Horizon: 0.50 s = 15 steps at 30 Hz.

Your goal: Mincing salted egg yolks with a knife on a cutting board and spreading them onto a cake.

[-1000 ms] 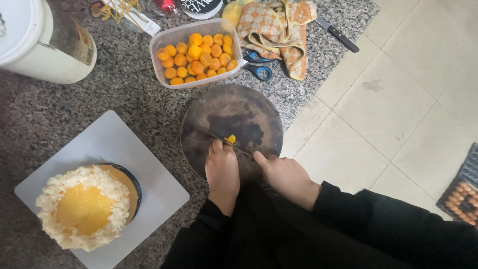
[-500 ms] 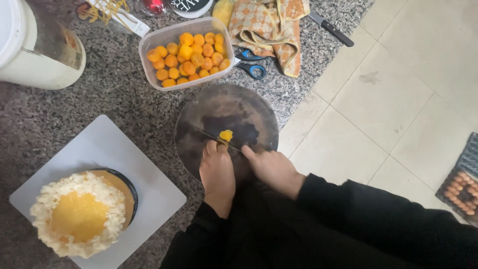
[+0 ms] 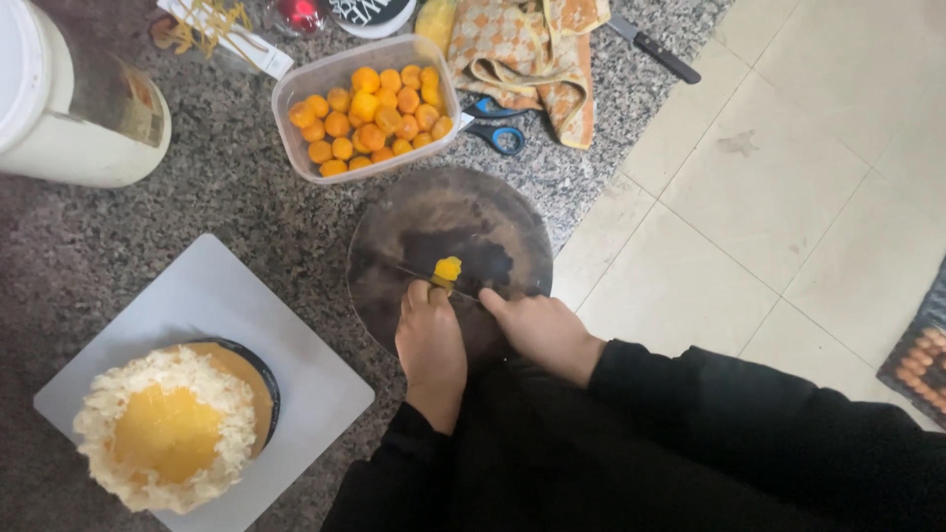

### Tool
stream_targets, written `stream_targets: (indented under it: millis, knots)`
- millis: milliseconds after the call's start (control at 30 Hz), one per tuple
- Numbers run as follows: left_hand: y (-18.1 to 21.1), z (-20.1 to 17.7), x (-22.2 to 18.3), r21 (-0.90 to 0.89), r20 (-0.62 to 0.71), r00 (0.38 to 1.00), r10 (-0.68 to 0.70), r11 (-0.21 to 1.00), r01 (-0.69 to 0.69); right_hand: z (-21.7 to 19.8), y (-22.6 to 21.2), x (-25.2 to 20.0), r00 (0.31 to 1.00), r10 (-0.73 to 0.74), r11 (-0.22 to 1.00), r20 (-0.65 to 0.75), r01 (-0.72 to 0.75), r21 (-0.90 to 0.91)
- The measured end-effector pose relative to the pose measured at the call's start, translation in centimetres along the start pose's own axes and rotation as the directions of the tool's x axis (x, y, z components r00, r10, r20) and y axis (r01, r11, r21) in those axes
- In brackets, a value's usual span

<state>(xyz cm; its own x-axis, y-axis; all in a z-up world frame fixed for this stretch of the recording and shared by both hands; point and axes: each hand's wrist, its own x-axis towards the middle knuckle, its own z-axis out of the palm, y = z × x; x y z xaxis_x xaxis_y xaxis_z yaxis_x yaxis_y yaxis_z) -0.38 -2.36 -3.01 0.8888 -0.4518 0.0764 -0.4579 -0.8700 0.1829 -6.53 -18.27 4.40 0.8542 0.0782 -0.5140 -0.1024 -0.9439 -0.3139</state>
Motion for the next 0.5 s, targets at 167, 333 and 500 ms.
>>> stream_targets:
  millis: [167, 333, 500]
  knots:
    - [-0.1, -0.4, 0.0, -0.008, 0.019, 1.000, 0.000, 1.000, 0.000, -1.9, 0.0, -1.7, 1.000, -0.029, 0.999, 0.002, 0.029, -0.032]
    - [0.1, -2.0, 0.5, -0.064, 0.066, 0.998, -0.011, 0.998, 0.015, -2.6, -0.2, -2.5, 0.999, -0.030, 0.996, 0.034, 0.033, -0.087]
    - [0.2, -2.1, 0.5, -0.085, 0.062, 0.998, -0.008, 0.996, 0.013, -0.5, 0.4, -1.4, 1.000, -0.022, 1.000, -0.005, 0.022, -0.021]
